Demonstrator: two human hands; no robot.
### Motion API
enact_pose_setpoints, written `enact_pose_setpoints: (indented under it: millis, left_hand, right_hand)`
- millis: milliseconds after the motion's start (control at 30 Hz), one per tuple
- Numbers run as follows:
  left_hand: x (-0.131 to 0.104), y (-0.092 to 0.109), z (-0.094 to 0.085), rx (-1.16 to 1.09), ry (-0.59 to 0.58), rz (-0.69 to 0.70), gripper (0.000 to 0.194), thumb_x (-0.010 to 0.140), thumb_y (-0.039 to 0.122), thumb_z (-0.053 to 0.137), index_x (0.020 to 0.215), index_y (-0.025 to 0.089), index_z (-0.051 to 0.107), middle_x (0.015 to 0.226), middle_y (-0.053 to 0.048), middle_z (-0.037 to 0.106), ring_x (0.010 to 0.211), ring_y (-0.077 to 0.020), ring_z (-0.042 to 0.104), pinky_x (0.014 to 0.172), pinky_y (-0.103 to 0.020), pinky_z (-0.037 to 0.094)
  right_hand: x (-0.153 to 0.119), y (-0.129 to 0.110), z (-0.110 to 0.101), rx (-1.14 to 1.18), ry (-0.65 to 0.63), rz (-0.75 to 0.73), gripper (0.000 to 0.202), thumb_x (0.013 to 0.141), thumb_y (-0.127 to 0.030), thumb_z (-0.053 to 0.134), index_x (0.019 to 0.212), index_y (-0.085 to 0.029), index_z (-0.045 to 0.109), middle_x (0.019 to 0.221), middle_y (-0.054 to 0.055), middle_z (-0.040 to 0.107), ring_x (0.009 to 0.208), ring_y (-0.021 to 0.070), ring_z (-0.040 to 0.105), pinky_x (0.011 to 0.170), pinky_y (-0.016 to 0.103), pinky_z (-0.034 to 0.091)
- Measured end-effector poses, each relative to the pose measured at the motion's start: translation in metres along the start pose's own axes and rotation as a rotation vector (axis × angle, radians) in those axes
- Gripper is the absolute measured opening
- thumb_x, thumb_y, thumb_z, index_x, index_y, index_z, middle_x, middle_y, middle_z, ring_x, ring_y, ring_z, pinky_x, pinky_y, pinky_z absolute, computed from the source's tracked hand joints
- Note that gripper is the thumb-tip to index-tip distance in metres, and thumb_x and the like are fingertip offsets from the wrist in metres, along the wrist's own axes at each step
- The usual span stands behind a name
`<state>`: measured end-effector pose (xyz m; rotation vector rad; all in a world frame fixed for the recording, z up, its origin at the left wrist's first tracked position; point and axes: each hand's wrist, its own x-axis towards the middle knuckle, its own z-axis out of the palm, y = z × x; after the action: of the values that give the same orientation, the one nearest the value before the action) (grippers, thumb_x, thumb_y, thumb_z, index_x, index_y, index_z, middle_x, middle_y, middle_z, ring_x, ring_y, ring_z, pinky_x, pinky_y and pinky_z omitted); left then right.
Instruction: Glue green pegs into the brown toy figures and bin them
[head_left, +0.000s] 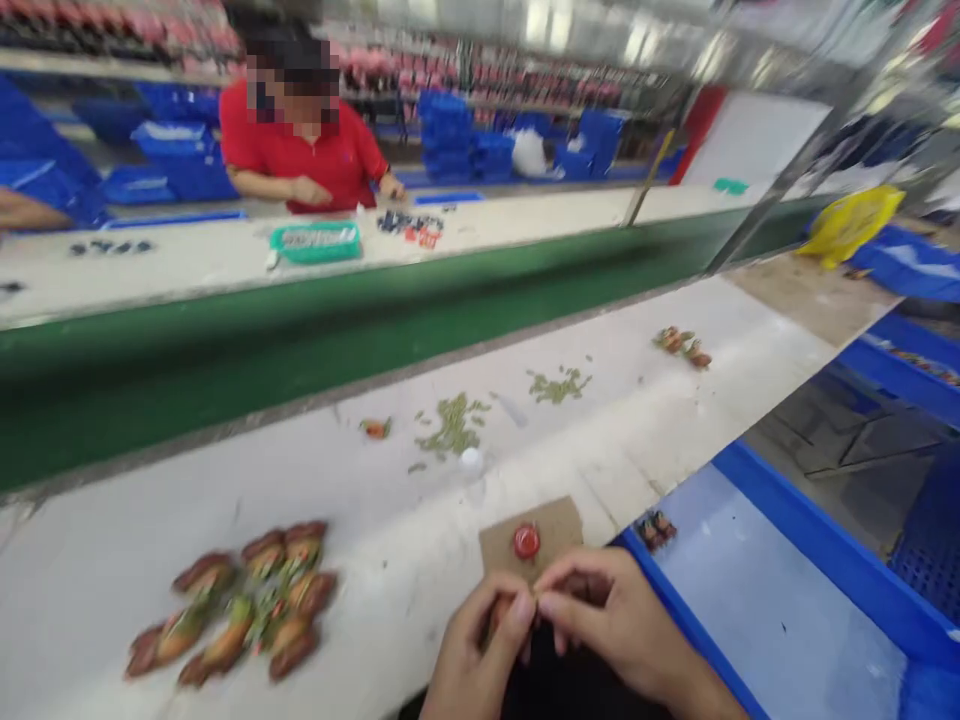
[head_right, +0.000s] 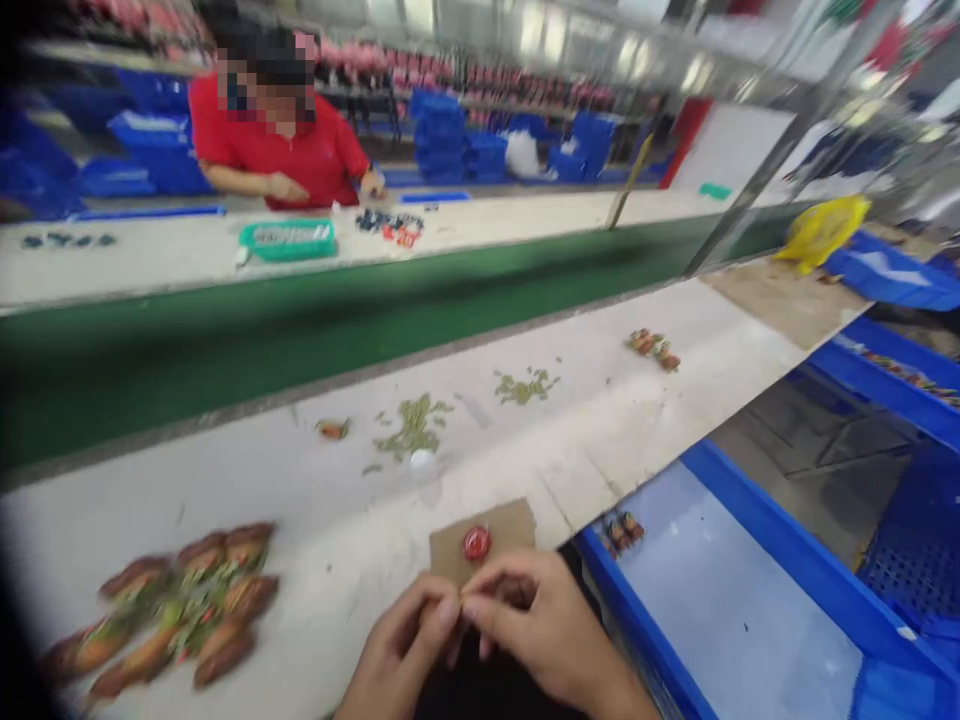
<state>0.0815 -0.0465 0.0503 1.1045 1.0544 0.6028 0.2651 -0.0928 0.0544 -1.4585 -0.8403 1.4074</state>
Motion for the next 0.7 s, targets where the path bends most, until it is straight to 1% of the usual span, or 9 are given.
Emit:
enact_pose_setpoints:
  millis: [67,100,167,233,333,433,533,633,700]
  left_hand:
    - [-0.003,-0.001,0.0,-0.076,-0.006,-0.019,0.059,0.1,0.085,0.077,0.107,0.026,0.076,0.083,0.0,0.072,0.077,-0.0217,0.064,0.081,-0.036,0.054]
    - [-0.004,0.0,-0.001,-0.1,0.013,-0.032,0.056,0.104,0.082,0.074,0.118,0.028,0.073,0.087,0.0,0.074,0.081,-0.0223,0.066,0.086,-0.036,0.055]
    - [-0.006,0.0,-0.005,-0.115,0.042,-0.057,0.049,0.11,0.076,0.067,0.126,0.03,0.067,0.096,-0.001,0.075,0.091,-0.0231,0.068,0.093,-0.036,0.055]
    - [-0.007,0.0,-0.008,-0.08,0.026,-0.067,0.041,0.116,0.07,0.06,0.119,0.029,0.066,0.1,-0.002,0.074,0.095,-0.0234,0.068,0.095,-0.036,0.056]
    - [-0.006,-0.003,-0.009,0.082,-0.011,-0.033,0.037,0.118,0.062,0.056,0.112,0.027,0.067,0.104,-0.005,0.075,0.095,-0.024,0.071,0.093,-0.038,0.057]
    - [-0.003,-0.007,-0.007,0.255,0.018,0.009,0.031,0.117,0.054,0.058,0.121,0.026,0.071,0.106,-0.006,0.079,0.096,-0.0252,0.076,0.089,-0.038,0.058]
    - [0.001,-0.012,-0.004,0.371,0.04,0.028,0.028,0.114,0.048,0.06,0.124,0.025,0.072,0.1,-0.004,0.082,0.088,-0.0243,0.078,0.079,-0.036,0.056]
    - [0.003,-0.017,-0.003,0.429,0.064,0.042,0.027,0.112,0.046,0.063,0.126,0.025,0.073,0.1,-0.003,0.085,0.083,-0.0229,0.079,0.077,-0.035,0.055]
    - [0.004,-0.018,-0.003,0.433,0.078,0.039,0.027,0.111,0.045,0.063,0.126,0.025,0.073,0.1,-0.003,0.086,0.082,-0.0221,0.08,0.077,-0.034,0.056]
  right_hand:
    - [-0.002,-0.009,-0.003,-0.049,0.113,-0.011,0.05,0.09,-0.068,0.093,0.098,-0.018,0.091,0.068,0.004,0.078,0.061,0.0192,0.075,0.06,0.029,0.057]
    - [-0.001,-0.012,-0.005,-0.072,0.168,-0.006,0.046,0.093,-0.064,0.092,0.101,-0.019,0.092,0.071,0.005,0.08,0.065,0.02,0.077,0.062,0.029,0.059]
    - [0.001,-0.015,-0.008,-0.109,0.267,0.008,0.039,0.096,-0.059,0.089,0.104,-0.021,0.092,0.077,0.006,0.083,0.071,0.0206,0.079,0.067,0.03,0.061]
    - [0.003,-0.014,-0.01,-0.157,0.332,0.009,0.033,0.097,-0.054,0.089,0.101,-0.021,0.092,0.078,0.006,0.083,0.073,0.0216,0.08,0.07,0.032,0.063]
    - [0.007,-0.008,-0.01,-0.209,0.366,0.017,0.029,0.095,-0.05,0.09,0.096,-0.021,0.091,0.075,0.006,0.083,0.071,0.0232,0.08,0.069,0.034,0.064]
    - [0.01,-0.002,-0.008,-0.213,0.38,0.037,0.029,0.094,-0.05,0.089,0.097,-0.021,0.091,0.074,0.005,0.082,0.069,0.0235,0.08,0.067,0.035,0.065]
    - [0.012,0.002,-0.007,-0.191,0.371,0.055,0.028,0.093,-0.05,0.089,0.095,-0.022,0.09,0.074,0.005,0.083,0.069,0.0238,0.08,0.069,0.036,0.067]
    - [0.013,0.004,-0.007,-0.17,0.365,0.066,0.027,0.093,-0.048,0.089,0.092,-0.022,0.09,0.074,0.006,0.083,0.071,0.0232,0.081,0.071,0.036,0.068]
    - [0.013,0.005,-0.007,-0.161,0.374,0.073,0.026,0.094,-0.048,0.089,0.092,-0.022,0.09,0.073,0.005,0.082,0.068,0.022,0.079,0.067,0.035,0.067]
